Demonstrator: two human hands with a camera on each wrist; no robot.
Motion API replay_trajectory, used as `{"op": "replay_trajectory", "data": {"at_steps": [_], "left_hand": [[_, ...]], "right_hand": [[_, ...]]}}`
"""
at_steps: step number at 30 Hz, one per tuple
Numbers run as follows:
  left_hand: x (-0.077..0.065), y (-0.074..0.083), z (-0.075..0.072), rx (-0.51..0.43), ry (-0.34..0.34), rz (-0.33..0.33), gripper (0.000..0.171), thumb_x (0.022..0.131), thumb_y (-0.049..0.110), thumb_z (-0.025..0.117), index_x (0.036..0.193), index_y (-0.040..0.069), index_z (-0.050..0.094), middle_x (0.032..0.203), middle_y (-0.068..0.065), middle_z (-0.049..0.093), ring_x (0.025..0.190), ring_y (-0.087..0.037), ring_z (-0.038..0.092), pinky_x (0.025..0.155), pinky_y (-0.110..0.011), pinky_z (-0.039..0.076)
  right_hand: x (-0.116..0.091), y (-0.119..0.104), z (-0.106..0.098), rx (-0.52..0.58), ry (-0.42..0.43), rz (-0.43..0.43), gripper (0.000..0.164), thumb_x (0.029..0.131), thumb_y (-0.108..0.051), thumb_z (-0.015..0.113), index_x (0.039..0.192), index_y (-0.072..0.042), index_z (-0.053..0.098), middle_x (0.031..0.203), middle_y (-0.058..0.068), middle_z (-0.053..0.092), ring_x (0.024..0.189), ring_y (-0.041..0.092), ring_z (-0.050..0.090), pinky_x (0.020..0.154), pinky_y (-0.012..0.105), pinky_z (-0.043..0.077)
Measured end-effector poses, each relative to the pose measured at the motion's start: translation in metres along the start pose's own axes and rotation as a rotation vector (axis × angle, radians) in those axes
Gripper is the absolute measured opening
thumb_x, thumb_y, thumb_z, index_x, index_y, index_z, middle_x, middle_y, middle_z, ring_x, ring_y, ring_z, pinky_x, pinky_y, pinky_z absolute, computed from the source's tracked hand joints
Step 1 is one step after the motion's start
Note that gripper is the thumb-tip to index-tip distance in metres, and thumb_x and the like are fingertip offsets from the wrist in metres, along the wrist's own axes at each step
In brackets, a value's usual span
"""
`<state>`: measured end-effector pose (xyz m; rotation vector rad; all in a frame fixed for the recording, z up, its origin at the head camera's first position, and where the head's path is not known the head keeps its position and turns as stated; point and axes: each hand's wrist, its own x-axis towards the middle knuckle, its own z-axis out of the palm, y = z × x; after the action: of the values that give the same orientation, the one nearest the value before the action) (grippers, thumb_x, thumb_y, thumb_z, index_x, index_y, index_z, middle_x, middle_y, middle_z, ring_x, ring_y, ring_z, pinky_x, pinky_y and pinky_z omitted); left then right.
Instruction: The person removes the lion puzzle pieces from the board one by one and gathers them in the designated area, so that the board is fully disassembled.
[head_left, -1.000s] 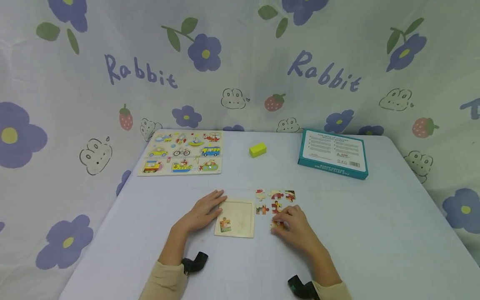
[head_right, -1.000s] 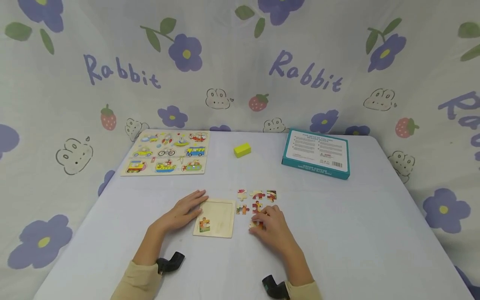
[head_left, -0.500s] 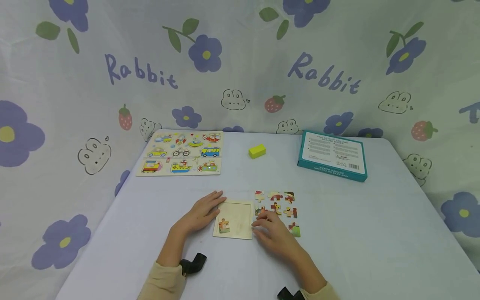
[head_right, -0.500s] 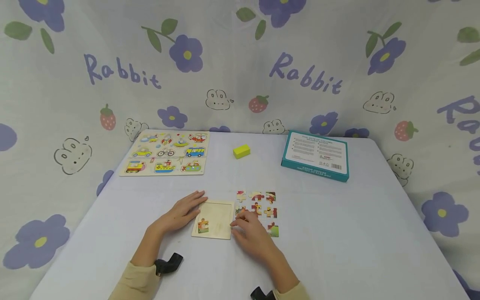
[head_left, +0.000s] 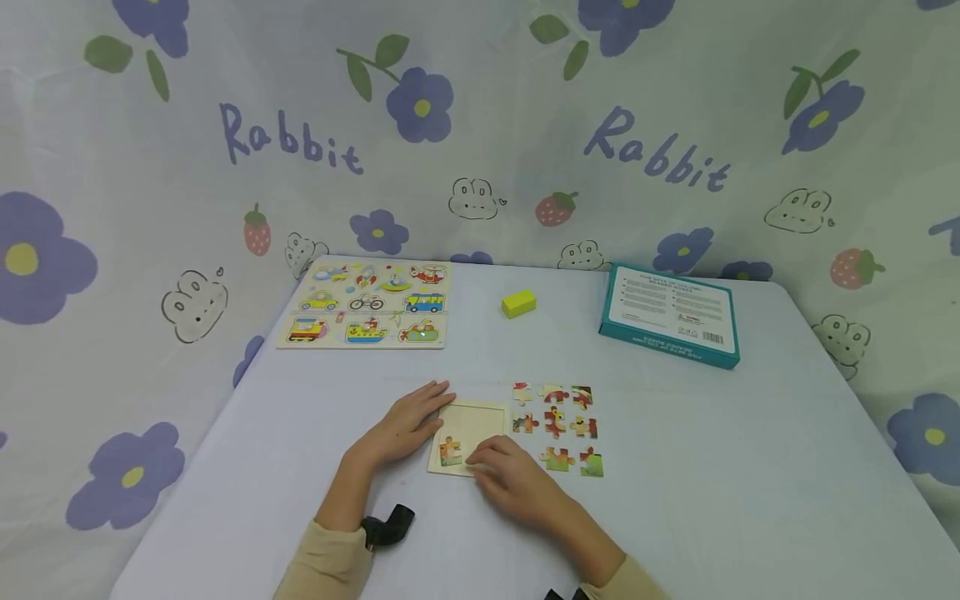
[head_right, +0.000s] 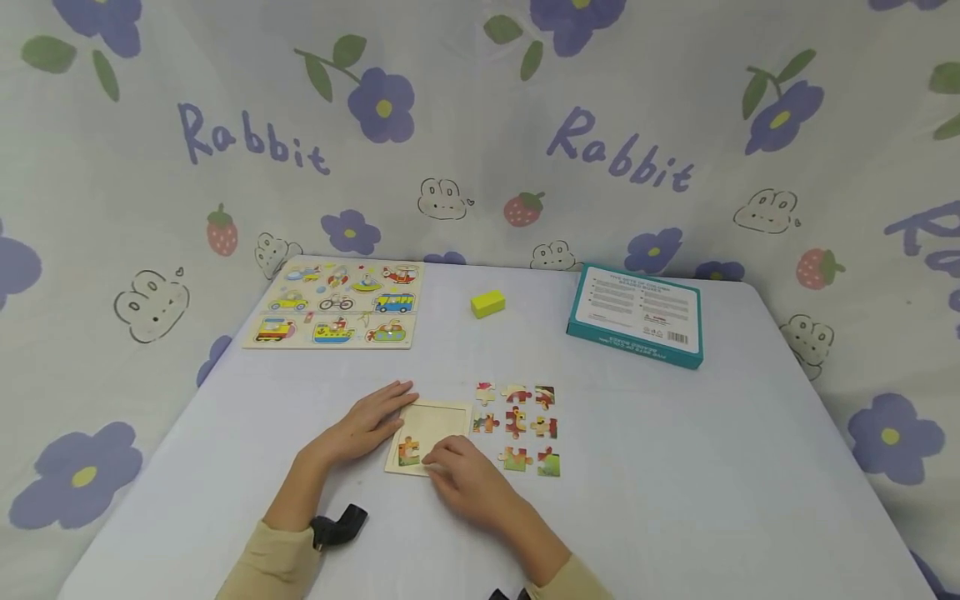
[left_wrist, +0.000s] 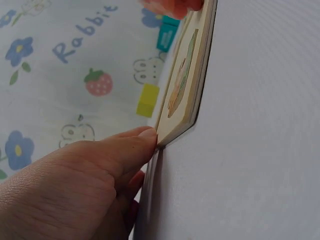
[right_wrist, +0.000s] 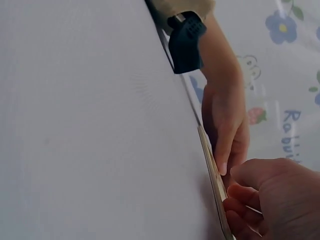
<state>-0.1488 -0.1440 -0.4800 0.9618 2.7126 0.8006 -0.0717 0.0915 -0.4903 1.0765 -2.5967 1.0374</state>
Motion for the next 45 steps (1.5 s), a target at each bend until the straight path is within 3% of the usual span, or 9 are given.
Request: {"op": "replay_trajectory", "data": {"at_steps": [6,15,21,28,36,45], "left_hand": [[0.001,0.000,0.000,-0.008,-0.001,0.005,0.044,0.094,0.018,0.052,0.136,0.008,0.044,0.145,-0.011,0.032,0.135,-0.031,0.022,0.105,-0.052,0.021],[0.002,0.005,0.001,-0.002,-0.007,0.014,0.044,0.094,0.017,0.052,0.136,0.007,0.044,0.145,-0.012,0.032,0.135,-0.031,0.022,0.105,-0.052,0.022],[0.004,0.007,0.001,-0.014,-0.011,-0.007,0.044,0.094,0.018,0.052,0.136,0.008,0.044,0.146,-0.010,0.031,0.136,-0.030,0.021,0.106,-0.052,0.020],[0.003,0.005,0.000,-0.006,-0.006,-0.006,0.044,0.093,0.018,0.052,0.136,0.008,0.045,0.145,-0.010,0.032,0.135,-0.030,0.021,0.105,-0.053,0.021],[0.001,0.002,0.000,-0.010,0.015,0.015,0.044,0.093,0.017,0.053,0.135,0.007,0.045,0.145,-0.012,0.032,0.135,-0.031,0.023,0.105,-0.053,0.022],[0.000,0.000,0.001,-0.009,0.017,0.017,0.044,0.093,0.018,0.053,0.135,0.007,0.045,0.145,-0.011,0.032,0.135,-0.030,0.022,0.105,-0.053,0.022]], "right_hand": [[0.009,-0.004,0.006,-0.073,-0.072,0.038,0.030,0.087,-0.019,0.062,0.116,-0.011,0.057,0.105,-0.004,0.052,0.100,0.009,0.047,0.087,0.026,0.043],[0.019,-0.008,0.012,-0.180,-0.104,0.156,0.039,0.090,-0.029,0.058,0.123,-0.008,0.055,0.106,-0.001,0.047,0.084,0.006,0.045,0.070,0.020,0.044],[0.022,-0.007,0.013,-0.243,-0.106,0.138,0.041,0.088,-0.032,0.060,0.123,-0.010,0.057,0.106,0.000,0.047,0.082,0.006,0.044,0.064,0.018,0.042],[0.022,-0.006,0.012,-0.179,-0.086,0.120,0.036,0.086,-0.027,0.065,0.116,-0.009,0.060,0.104,0.001,0.049,0.091,0.011,0.046,0.077,0.025,0.043],[0.026,-0.009,0.011,-0.160,-0.076,0.100,0.029,0.085,-0.022,0.066,0.110,-0.009,0.060,0.104,0.002,0.049,0.091,0.014,0.043,0.078,0.028,0.040],[0.027,-0.007,0.016,-0.068,-0.027,0.167,0.028,0.081,-0.019,0.070,0.105,-0.010,0.059,0.101,0.000,0.053,0.090,0.014,0.044,0.080,0.028,0.039]]}}
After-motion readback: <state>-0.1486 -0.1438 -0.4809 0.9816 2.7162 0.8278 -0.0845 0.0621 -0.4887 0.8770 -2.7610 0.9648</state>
